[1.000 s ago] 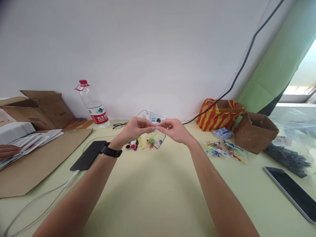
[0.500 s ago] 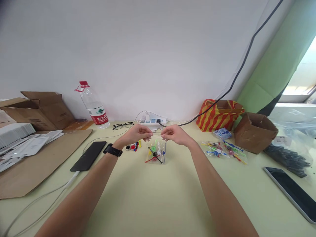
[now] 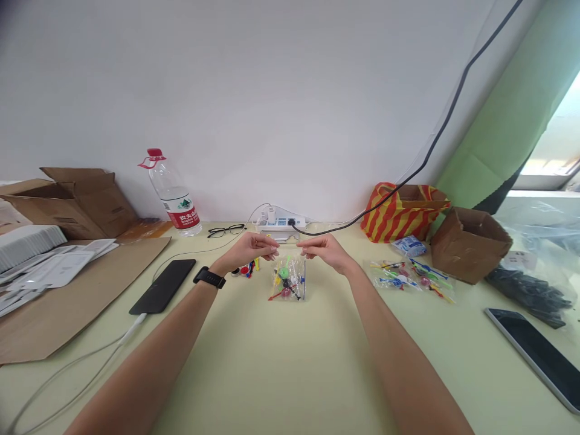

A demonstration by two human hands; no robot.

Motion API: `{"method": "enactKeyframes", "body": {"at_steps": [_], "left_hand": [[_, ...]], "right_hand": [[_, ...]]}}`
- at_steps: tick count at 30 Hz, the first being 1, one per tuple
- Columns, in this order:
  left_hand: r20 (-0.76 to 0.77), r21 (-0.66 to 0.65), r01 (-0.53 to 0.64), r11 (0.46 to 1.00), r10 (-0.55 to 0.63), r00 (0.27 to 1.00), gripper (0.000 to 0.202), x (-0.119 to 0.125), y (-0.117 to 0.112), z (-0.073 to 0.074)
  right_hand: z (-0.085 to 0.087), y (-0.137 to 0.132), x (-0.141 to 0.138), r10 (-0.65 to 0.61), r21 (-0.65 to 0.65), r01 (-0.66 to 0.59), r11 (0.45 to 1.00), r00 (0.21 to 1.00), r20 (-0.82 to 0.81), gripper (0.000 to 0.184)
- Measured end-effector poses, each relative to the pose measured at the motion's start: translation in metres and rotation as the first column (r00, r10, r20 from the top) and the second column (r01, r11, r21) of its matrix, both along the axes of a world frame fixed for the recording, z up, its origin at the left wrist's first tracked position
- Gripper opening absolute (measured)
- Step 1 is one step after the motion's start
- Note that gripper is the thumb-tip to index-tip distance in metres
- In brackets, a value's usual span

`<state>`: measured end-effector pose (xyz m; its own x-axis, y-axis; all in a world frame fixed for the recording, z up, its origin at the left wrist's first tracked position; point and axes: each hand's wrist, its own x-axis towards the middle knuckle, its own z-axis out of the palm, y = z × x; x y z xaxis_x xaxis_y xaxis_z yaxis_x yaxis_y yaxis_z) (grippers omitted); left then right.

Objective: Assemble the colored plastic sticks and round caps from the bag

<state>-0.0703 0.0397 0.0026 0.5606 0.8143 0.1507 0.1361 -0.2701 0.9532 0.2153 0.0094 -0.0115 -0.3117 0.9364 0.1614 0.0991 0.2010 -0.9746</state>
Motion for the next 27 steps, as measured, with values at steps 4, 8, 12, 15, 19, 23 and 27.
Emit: {"method": "enactKeyframes", "body": {"at_steps": [4, 8, 12, 15, 19, 23, 27], "left_hand": [[0.002, -0.006, 0.019, 1.0, -0.019, 1.0, 0.044, -0.002, 0.0, 0.001], [0.009, -0.012, -0.009, 1.0, 0.009, 1.0, 0.038, 0.0, -0.003, 0.004], [0.044, 0.01, -0.092, 0.996, 0.092, 0.995, 0.026, 0.005, -0.005, 0.002], [0.059, 0.017, -0.13, 0.991, 0.129, 0.99, 0.023, 0.009, -0.008, 0.001], [0.063, 0.053, -0.141, 0.989, 0.138, 0.988, 0.03, 0.013, -0.011, 0.002], [0.044, 0.063, -0.139, 0.988, 0.136, 0.99, 0.041, 0.016, -0.011, 0.001], [0.047, 0.047, -0.129, 0.991, 0.127, 0.991, 0.037, 0.015, -0.007, -0.004]], "right_hand": [[-0.002, -0.001, 0.001, 0.006, 0.004, -0.006, 1.0, 1.0, -0.01, 0.037], [-0.001, -0.001, 0.0, -0.003, 0.018, 0.004, 1.0, 1.0, -0.009, 0.034], [0.001, -0.001, -0.001, -0.019, 0.039, 0.019, 0.999, 1.0, -0.004, 0.032], [0.003, -0.001, -0.001, -0.017, 0.05, 0.017, 0.999, 1.0, 0.004, 0.031], [0.005, -0.002, 0.001, -0.01, 0.057, 0.008, 0.998, 1.0, 0.019, 0.03], [0.004, -0.001, 0.002, 0.0, 0.045, -0.001, 0.999, 1.0, 0.017, 0.038], [-0.001, 0.0, -0.003, 0.013, 0.004, -0.012, 1.0, 1.0, -0.028, 0.048]]}}
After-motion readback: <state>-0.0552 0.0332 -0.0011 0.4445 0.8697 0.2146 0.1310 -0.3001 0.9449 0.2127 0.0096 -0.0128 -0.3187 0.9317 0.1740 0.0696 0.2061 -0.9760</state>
